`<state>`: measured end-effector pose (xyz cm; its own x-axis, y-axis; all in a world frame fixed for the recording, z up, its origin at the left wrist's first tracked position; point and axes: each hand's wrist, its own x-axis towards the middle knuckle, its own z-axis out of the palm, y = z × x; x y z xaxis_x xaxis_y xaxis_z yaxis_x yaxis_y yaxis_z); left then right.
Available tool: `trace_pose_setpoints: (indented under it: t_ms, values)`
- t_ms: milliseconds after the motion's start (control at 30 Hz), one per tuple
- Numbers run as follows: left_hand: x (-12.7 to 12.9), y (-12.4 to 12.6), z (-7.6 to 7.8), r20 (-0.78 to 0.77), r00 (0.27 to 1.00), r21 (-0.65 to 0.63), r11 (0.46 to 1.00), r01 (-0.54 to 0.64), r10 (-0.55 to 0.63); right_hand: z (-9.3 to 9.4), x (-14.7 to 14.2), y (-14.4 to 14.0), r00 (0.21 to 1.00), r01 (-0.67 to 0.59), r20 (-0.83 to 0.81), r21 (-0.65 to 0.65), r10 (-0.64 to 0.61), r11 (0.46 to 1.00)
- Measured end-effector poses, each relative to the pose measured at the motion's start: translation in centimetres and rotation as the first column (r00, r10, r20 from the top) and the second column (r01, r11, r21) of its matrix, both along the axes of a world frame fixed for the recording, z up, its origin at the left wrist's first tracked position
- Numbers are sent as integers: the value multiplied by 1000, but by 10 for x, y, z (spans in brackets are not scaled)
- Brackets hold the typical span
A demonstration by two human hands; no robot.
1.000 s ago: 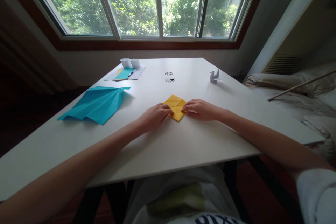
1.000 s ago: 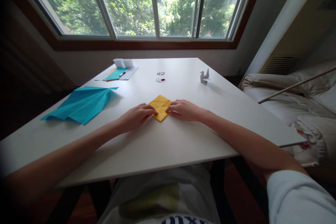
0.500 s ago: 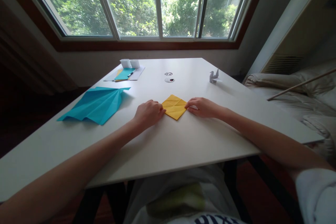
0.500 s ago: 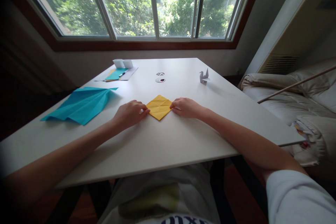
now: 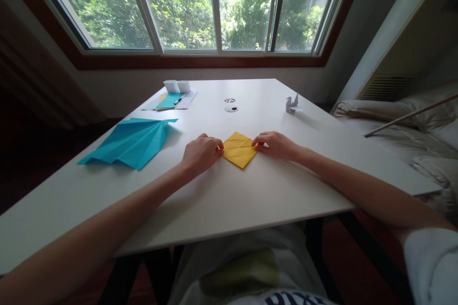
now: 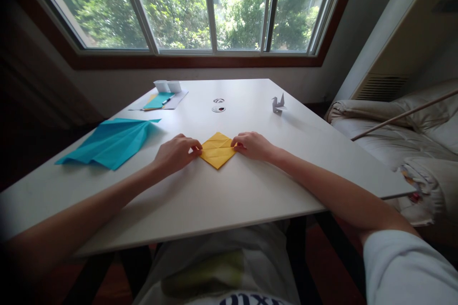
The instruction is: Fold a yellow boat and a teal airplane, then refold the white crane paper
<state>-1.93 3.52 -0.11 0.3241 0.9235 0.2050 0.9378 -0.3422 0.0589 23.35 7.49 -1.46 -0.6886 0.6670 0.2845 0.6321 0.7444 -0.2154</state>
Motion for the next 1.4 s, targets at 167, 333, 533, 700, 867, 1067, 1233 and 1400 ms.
trace_pose_setpoints:
  t_ms: [167,333,533,700,867,1067,1233,1400]
  values:
    - [-11,13,-3,72,997,-80,996,-30,36,-5,5,7,997,65,-40,-12,-66,998]
    - [-16,21,-1,102,994,-175,984,-9,27,-7,10,14,995,94,-32,-107,-98,990]
    - [-17,20,-1,134,990,-176,984,-7,31,-6,12,14,994,73,-73,-110,-82,991]
    - [-17,18,0,131,991,-132,991,-1,19,-5,12,13,991,54,-115,-134,-69,990]
    - [-16,16,2,127,992,-108,994,23,-9,-5,10,12,986,40,-156,-129,-60,991]
    - [-19,19,0,152,986,-123,988,92,-72,-4,12,10,992,-15,-127,-76,5,997]
    - [-27,24,0,120,976,-120,973,195,-181,-2,17,12,993,-94,-83,-54,89,994]
    - [-23,17,6,29,982,-91,978,189,-187,3,17,8,991,-130,-9,-5,130,991]
